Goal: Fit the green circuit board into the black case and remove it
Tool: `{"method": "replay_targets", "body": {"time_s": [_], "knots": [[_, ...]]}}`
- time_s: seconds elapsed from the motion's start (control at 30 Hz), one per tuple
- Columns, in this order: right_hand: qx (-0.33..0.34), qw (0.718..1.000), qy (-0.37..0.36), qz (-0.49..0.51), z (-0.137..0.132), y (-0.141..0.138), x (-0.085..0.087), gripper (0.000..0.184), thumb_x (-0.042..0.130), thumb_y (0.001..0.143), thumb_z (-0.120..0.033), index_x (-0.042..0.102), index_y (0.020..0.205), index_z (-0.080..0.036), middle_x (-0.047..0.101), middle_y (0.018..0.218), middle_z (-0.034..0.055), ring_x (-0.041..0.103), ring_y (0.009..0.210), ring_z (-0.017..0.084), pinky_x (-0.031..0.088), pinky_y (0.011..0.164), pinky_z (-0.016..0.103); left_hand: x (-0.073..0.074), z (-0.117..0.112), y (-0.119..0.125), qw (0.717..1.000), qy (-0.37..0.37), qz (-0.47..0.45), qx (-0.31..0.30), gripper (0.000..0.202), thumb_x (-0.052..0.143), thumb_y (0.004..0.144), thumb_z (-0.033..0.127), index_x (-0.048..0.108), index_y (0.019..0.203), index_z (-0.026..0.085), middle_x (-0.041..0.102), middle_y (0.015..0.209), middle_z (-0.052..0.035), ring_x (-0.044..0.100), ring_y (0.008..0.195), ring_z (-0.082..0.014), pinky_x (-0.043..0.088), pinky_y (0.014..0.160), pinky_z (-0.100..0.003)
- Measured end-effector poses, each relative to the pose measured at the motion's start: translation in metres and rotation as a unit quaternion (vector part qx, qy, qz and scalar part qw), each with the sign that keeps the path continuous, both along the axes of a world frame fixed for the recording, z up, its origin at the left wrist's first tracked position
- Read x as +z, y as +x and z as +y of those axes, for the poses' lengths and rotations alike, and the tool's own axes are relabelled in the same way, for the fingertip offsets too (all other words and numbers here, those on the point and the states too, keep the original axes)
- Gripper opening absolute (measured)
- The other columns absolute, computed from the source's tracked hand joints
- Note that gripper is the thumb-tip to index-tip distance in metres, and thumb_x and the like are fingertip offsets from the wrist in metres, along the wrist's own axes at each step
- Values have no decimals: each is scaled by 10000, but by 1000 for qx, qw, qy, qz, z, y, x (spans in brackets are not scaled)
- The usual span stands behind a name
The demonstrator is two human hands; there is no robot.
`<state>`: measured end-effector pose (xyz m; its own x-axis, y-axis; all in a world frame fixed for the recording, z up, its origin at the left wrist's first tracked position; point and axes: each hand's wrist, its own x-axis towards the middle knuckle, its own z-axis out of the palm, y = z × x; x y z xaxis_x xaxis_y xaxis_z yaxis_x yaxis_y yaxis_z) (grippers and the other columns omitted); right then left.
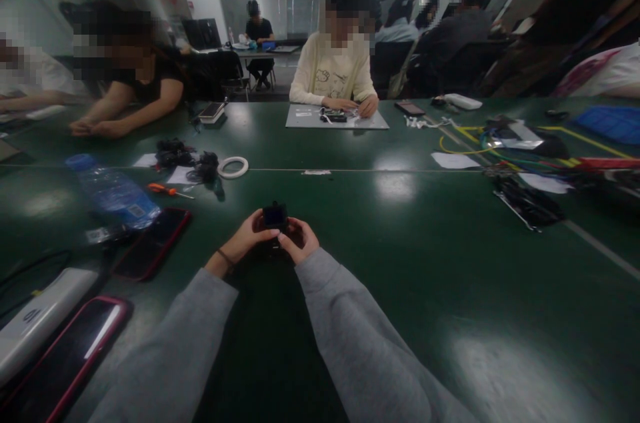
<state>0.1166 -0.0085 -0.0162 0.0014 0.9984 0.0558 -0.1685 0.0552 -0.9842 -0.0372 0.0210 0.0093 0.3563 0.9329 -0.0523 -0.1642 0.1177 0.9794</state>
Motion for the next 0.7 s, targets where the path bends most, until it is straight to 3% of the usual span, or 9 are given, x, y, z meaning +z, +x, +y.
{"method": "replay_targets", "body": {"time_s": [0.3, 0.47, 0.6, 0.7], "knots": [[-5, 999, 33, 2, 0, -4, -2, 542, 693, 667, -468, 493, 1085, -187, 595, 1026, 93, 574, 966, 220, 448, 904, 408, 2, -2, 2, 1000, -2, -8, 4, 504, 748, 615, 292, 493, 1035, 176, 597, 976, -47, 553, 940, -186, 400, 860, -347], [-8, 1000, 17, 0, 1, -3, -3, 546, 679, 674, -487, 507, 1096, -186, 594, 1052, 90, 571, 985, 220, 458, 896, 397, -3, 0, 0, 1000, -1, -26, 8, 502, 739, 637, 292, 509, 1066, 167, 588, 1045, -68, 546, 975, -180, 389, 888, -334], [-22, 1000, 8, 0, 3, -4, -5, 537, 655, 687, -528, 526, 1077, -183, 597, 1050, 91, 568, 996, 220, 461, 897, 390, -8, 2, 4, 996, -52, -59, 51, 423, 674, 700, 406, 562, 1023, 157, 602, 1021, -69, 559, 945, -170, 396, 881, -316], [-22, 1000, 14, 0, 7, -1, -10, 542, 670, 674, -535, 537, 1068, -186, 599, 1060, 91, 561, 1014, 225, 444, 926, 400, -7, -2, 19, 980, -125, -148, 52, 491, 528, 750, 578, 596, 982, 150, 626, 967, -83, 579, 923, -187, 416, 871, -323]]}}
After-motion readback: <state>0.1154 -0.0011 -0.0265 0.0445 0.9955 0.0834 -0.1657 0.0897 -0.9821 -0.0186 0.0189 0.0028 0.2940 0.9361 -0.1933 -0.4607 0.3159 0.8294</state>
